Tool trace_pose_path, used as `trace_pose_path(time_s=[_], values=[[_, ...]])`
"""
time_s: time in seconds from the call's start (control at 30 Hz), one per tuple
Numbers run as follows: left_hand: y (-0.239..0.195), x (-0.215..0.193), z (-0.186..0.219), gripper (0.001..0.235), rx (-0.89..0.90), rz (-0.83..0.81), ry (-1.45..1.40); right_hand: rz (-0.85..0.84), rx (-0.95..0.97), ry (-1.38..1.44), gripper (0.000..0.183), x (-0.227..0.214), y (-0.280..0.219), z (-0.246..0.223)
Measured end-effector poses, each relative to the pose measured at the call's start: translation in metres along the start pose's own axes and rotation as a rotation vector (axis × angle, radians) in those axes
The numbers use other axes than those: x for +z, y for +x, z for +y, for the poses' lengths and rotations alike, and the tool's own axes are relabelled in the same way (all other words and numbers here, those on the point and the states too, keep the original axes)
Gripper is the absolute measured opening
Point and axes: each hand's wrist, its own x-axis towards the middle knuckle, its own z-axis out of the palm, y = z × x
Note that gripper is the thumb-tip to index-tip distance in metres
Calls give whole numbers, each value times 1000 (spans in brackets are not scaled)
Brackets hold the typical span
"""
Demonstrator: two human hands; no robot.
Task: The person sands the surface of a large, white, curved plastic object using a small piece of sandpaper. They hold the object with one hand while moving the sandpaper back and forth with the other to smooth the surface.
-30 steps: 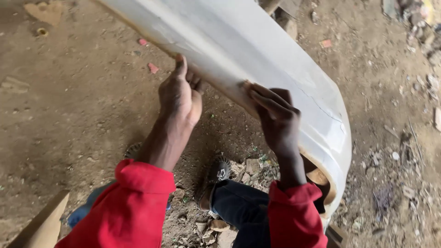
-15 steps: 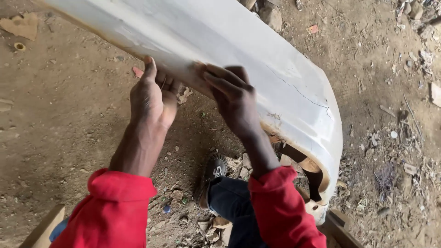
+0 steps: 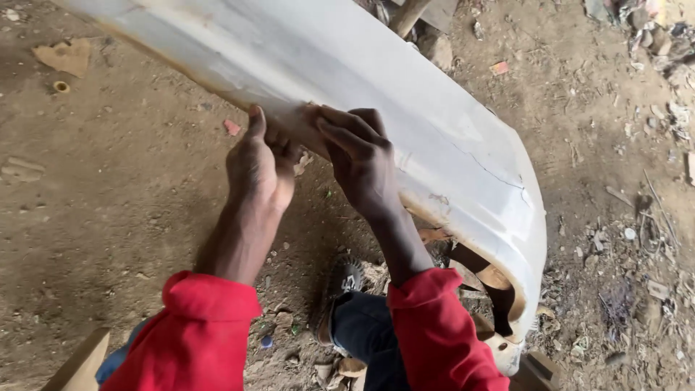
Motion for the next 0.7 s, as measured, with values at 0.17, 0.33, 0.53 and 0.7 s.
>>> trace_pose_path(time_s=[0.17,0.33,0.53,0.7], values=[[-3,12,2,32,-31,66,40,-84,26,-21,17,-50,-9,-15],[-8,13,2,35,-10,108,34,-119,122,-73,19,-76,-33,-19],[-13,12,3,34,6,67,42,-109,50,-39,17,-32,-7,-2],[-22,14,11,29,1,-7,11,-32,34,-8,19,-8,8,-9]])
